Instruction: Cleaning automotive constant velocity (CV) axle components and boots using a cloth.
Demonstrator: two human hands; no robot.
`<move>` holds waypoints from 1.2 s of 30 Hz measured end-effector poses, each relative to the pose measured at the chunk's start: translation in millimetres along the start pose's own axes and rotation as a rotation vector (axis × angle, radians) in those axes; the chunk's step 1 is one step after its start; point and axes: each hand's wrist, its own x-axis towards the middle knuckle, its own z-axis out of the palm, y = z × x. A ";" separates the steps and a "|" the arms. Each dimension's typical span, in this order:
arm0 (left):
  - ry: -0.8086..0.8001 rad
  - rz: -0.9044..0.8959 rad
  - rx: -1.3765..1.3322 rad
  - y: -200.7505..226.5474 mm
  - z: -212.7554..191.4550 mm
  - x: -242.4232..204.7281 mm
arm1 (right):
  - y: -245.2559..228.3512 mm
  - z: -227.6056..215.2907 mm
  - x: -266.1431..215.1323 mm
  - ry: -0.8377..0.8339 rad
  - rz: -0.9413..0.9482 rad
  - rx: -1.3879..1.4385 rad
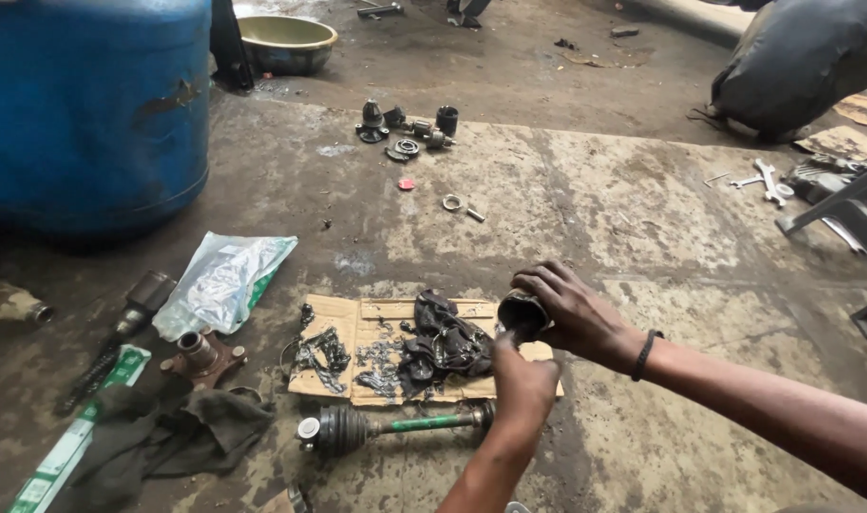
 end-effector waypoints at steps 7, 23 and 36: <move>-0.050 -0.195 -0.724 -45.5 -19.9 74.0 | 31.2 20.2 -3.0 -0.162 0.011 -0.054; -0.128 0.828 2.319 -122.1 -87.6 197.5 | 70.2 32.9 -62.5 -0.451 0.156 -0.133; -0.321 0.979 1.784 -98.1 -93.4 184.6 | 64.1 24.6 -70.6 -0.258 0.582 0.303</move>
